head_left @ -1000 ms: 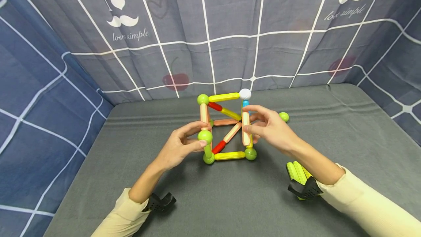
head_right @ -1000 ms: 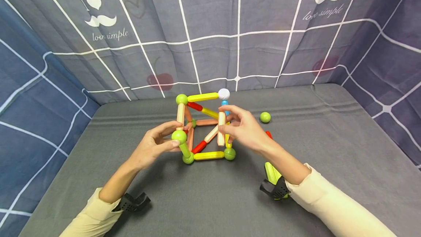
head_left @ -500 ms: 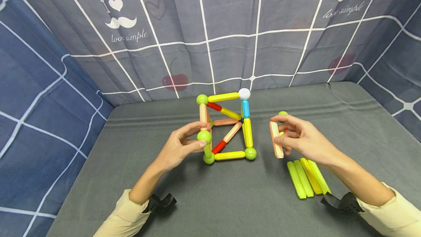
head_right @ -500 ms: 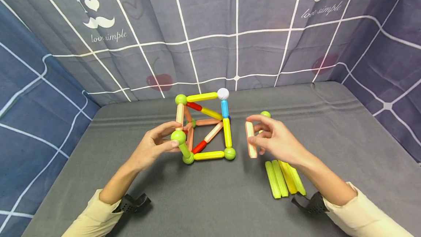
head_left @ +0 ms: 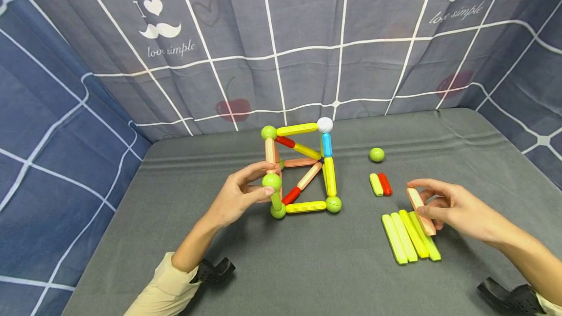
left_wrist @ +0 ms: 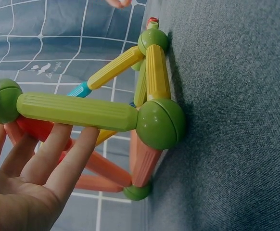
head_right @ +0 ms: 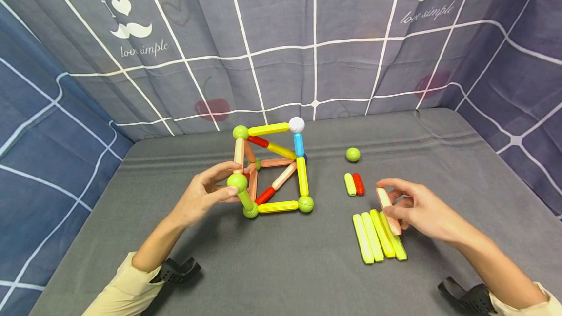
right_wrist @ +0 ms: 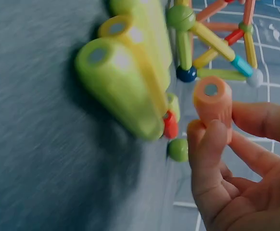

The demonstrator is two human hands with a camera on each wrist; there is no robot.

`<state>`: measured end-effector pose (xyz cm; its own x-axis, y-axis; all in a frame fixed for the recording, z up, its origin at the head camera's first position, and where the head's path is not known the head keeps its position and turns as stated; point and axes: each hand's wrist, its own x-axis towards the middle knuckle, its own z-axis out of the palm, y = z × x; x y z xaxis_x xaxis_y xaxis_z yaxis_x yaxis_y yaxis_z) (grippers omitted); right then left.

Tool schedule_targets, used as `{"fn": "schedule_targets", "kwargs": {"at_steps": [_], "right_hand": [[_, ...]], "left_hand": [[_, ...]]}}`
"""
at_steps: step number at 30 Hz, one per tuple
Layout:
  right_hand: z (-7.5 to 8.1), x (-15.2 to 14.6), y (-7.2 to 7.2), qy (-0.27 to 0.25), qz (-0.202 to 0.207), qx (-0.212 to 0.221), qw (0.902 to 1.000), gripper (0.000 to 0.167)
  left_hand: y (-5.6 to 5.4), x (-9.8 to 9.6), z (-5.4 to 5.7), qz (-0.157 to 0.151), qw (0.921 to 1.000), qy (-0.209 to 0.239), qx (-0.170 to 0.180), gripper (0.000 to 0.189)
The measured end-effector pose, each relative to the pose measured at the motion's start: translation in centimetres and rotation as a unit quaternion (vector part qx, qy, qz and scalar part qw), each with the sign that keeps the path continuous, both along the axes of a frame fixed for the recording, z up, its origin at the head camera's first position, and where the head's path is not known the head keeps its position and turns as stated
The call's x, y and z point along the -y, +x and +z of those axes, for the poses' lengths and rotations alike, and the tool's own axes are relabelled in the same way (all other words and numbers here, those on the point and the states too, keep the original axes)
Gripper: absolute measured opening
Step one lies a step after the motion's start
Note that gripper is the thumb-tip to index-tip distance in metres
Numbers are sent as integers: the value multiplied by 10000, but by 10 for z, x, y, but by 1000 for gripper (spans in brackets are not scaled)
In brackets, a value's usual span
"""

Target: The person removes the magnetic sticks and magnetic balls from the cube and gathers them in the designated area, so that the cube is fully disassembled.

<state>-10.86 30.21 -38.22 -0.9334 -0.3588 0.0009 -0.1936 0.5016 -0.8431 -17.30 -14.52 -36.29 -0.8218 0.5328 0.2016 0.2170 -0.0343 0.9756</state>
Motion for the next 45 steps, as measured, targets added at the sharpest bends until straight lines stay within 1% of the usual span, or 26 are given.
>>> {"fn": "schedule_targets", "kwargs": {"at_steps": [4,8,14,17,23,26,29,33,35,38,41,43,45], "right_hand": [[-10,-12,3,136,117,68,9998,44],[-17,-17,5,178,215,287,9992,40],[-24,-21,6,45,470,577,9972,38],[-26,-22,7,-17,521,666,9964,39],[-25,-23,5,-28,426,1075,9933,43],[-24,-23,5,58,384,1064,9936,43],[-20,-18,4,439,288,726,9960,40],[-8,-5,-2,1097,97,294,9935,38],[1,3,-9,1278,66,221,9915,38],[14,13,-18,1419,34,119,9898,37],[24,22,-26,1223,6,79,9925,35],[28,30,-31,889,-23,24,9960,33],[32,42,-38,418,-15,-27,9991,32]], "left_hand": [[0,0,0,0,10000,-12,15,48],[0,1,0,32,10000,-40,15,49],[0,2,0,49,10000,-56,25,48],[0,3,0,51,10000,-39,51,49],[0,3,0,16,10000,9,85,52],[0,3,0,30,10000,13,88,51],[0,4,-1,51,9999,3,86,49],[0,4,-1,84,9999,0,78,48],[0,3,-2,77,9999,23,67,49],[0,2,-2,34,10000,56,58,48],[-1,0,-2,-35,10000,81,40,47],[-1,0,-3,-62,9999,99,13,47],[-1,0,-3,-52,9999,107,-21,48]]}}
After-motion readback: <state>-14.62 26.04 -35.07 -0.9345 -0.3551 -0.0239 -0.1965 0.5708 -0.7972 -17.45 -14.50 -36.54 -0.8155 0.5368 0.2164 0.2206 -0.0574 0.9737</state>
